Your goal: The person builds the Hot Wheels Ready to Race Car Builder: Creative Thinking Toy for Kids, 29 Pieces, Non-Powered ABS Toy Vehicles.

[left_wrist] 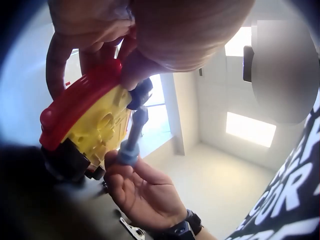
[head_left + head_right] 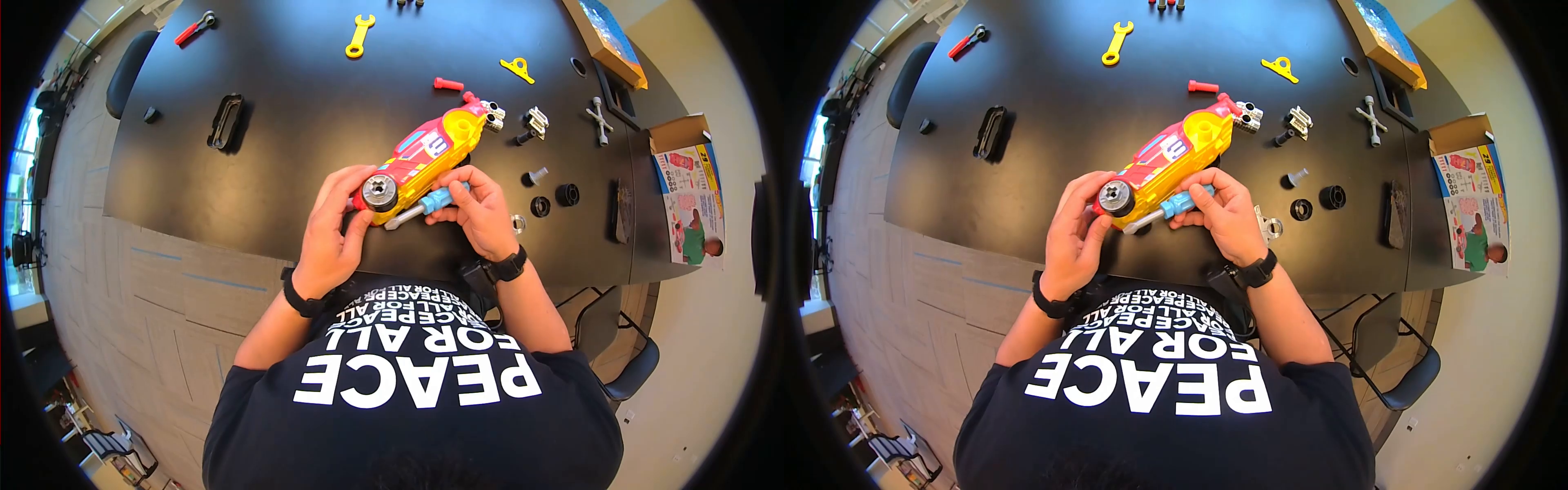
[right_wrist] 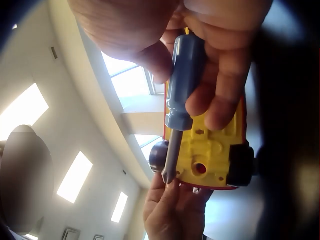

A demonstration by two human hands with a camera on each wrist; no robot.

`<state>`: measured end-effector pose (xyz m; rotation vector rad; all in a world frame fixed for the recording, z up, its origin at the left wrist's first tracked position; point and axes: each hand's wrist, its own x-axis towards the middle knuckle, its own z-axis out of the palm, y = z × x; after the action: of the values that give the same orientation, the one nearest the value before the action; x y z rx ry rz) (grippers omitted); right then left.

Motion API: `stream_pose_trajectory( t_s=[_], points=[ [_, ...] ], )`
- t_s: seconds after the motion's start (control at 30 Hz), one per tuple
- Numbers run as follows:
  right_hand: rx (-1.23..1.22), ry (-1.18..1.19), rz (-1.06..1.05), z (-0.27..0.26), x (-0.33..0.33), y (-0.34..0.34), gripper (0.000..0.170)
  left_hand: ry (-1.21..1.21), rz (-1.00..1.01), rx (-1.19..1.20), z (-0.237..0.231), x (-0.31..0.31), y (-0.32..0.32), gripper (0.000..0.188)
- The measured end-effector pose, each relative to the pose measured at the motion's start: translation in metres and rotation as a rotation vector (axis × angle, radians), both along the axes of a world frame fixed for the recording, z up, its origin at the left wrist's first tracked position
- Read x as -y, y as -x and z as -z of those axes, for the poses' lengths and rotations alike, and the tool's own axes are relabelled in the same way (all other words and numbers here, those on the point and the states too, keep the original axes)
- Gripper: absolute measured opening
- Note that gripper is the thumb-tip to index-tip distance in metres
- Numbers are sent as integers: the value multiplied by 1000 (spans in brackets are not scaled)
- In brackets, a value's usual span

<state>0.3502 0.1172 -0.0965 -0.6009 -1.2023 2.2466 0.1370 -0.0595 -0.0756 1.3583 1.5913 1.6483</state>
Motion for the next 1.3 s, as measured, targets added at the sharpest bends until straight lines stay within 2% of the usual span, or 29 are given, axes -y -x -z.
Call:
stream_pose_trajectory(
  t_s=[0.1,0.17,0.23,0.33,0.37,0.43,0.47,0.6,0.63,0.7,0.77,0.83,0.87,0.9,0.97,1.03,1.1,1.13,1.17,1.23,1.3],
  points=[
    [5,-54,-53,-18,-7,-13,16,-34,-60,-132,-2,6,4,55],
    [-76,-286,-19,-41,-9,-15,21,-40,-54,-113,-3,8,3,55],
    [-90,-320,-19,-63,-11,-17,27,-76,19,-121,-2,9,4,57],
    [84,-695,32,-101,-5,-16,31,-84,93,-53,3,8,2,58],
    [85,-696,31,-115,-5,-13,31,-84,92,-52,3,8,1,58],
    [170,-1271,-131,-140,-6,-7,33,-86,200,-16,3,6,1,61],
    [186,-1352,-146,-149,-1,-1,35,-101,216,-51,1,4,0,64],
    [269,-1455,-187,-172,15,5,27,-63,220,-42,-3,2,1,61],
    [267,-1454,-188,-178,17,6,27,-95,183,-108,-3,0,0,58],
    [331,-1604,-329,-194,23,9,17,-124,152,-174,-6,-2,-4,56],
    [424,-1644,-356,-208,35,19,20,-110,101,-255,-10,-4,-10,66],
    [823,-1786,-537,-221,43,28,30,-148,88,-271,-1,-10,-13,66],
    [752,-1837,-422,-214,44,30,37,-130,80,-266,2,-11,-14,60],
    [751,-1838,-420,-203,45,34,37,-113,70,-260,6,-12,-14,54],
    [345,-1811,-50,-184,44,41,36,-163,51,-173,17,-15,-19,47],
    [317,-1841,-143,-190,35,41,35,-210,28,-84,19,-13,-18,40],
    [294,-1866,-230,-188,32,41,35,-189,69,-303,14,-9,-11,27],
    [410,-1900,-152,-178,32,42,34,-210,53,-212,8,-10,-18,17],
    [529,-1930,-71,-170,32,43,34,-210,56,-213,9,-9,-22,17],
    [533,-1868,-64,-163,32,47,32,-130,37,-172,14,-8,-27,14],
    [404,-1821,1,-157,34,48,32,-154,28,-185,22,-11,-29,15]
  ],
)
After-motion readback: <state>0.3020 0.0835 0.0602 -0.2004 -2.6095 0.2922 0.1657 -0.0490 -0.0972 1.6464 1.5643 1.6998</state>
